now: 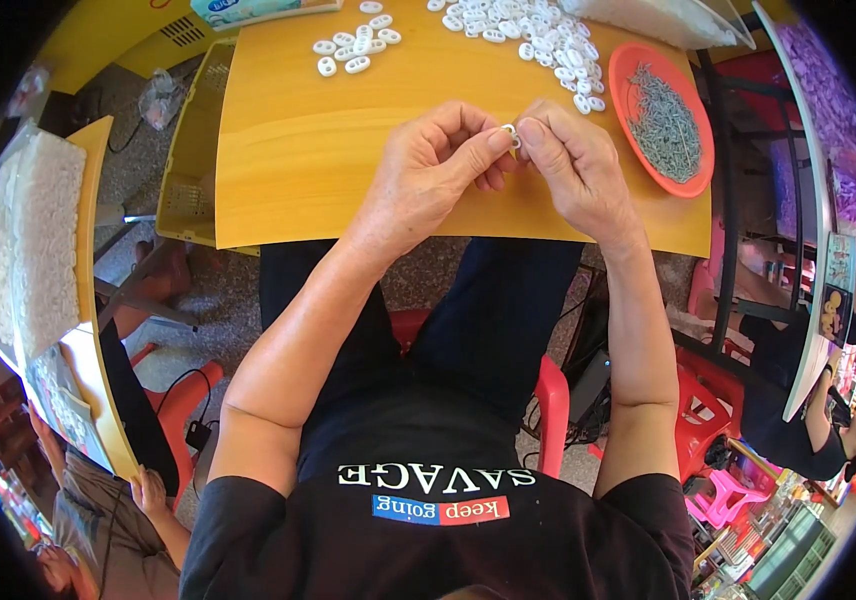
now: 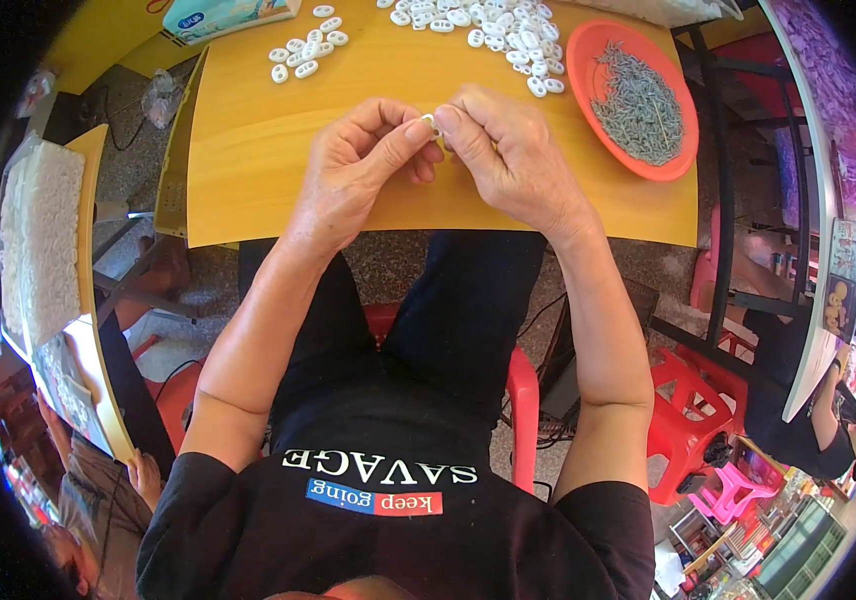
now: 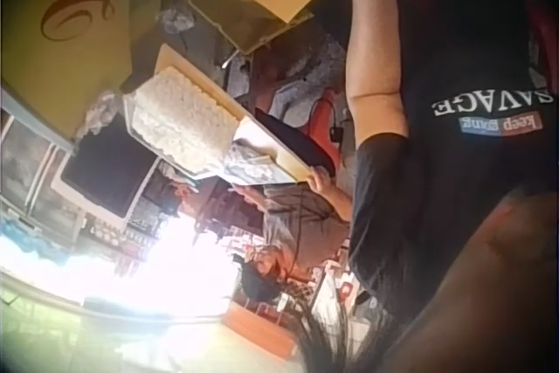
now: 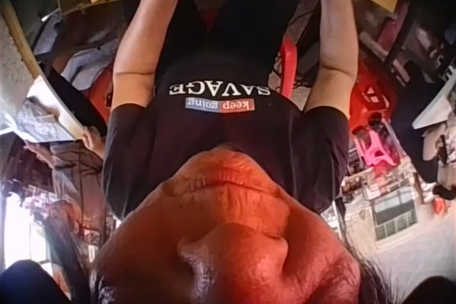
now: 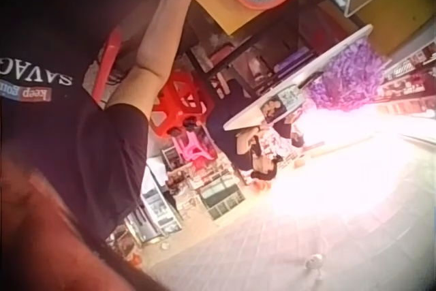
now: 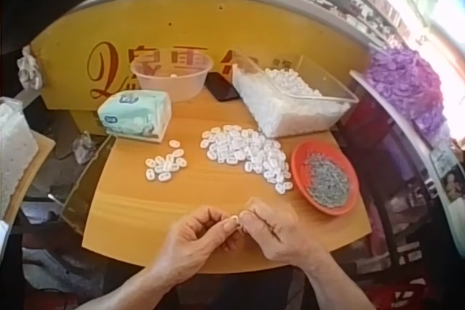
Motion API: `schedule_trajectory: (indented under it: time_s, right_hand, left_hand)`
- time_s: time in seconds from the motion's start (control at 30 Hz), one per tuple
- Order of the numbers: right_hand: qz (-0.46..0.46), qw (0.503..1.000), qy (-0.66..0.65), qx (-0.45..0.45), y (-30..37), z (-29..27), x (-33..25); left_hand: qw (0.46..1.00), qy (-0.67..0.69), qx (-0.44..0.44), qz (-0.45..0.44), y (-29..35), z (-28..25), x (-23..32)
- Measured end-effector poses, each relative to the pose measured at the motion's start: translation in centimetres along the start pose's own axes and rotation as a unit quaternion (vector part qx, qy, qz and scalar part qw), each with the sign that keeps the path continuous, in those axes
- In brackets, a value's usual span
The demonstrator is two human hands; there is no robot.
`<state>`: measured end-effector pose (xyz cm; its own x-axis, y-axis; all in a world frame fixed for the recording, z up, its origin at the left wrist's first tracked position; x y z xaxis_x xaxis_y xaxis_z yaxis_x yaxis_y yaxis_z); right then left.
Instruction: Manually assembling small plastic parts by inserting metal pins into pre-drilled holes.
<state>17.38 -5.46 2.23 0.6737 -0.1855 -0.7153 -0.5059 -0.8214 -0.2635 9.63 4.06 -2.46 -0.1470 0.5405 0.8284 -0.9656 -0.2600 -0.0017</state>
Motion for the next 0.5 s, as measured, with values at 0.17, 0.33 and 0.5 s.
schedule_trajectory:
  time_s: [0.17, 0.33, 0.5]
  right_hand:
    - [-0.022, 0.999, 0.031, 0.007, -0.5, 0.2, 0.1]
    - [0.020, 1.000, -0.006, 0.004, -0.2, 0.2, 0.8]
    - [0.010, 0.998, 0.052, 0.040, 0.0, -1.9, 0.8]
  left_hand:
    - [0.999, -0.030, -0.003, 0.021, -0.7, -0.1, 0.1]
    - [0.999, -0.032, -0.002, 0.007, -0.9, -0.3, -0.2]
    - [1.000, -0.013, 0.005, -0.005, -1.0, -0.3, -0.3]
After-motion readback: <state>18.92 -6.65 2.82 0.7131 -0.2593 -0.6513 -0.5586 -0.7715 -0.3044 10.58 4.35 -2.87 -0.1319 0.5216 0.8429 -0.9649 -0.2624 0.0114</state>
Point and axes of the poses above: each hand's wrist, its own y-axis away from the middle knuckle, its own z-axis out of the palm, x = y × z, the point moved 8 cm from there along -y, towards the middle knuckle, and after that the axes turned 11 degrees about y, right-handed, at the moved point
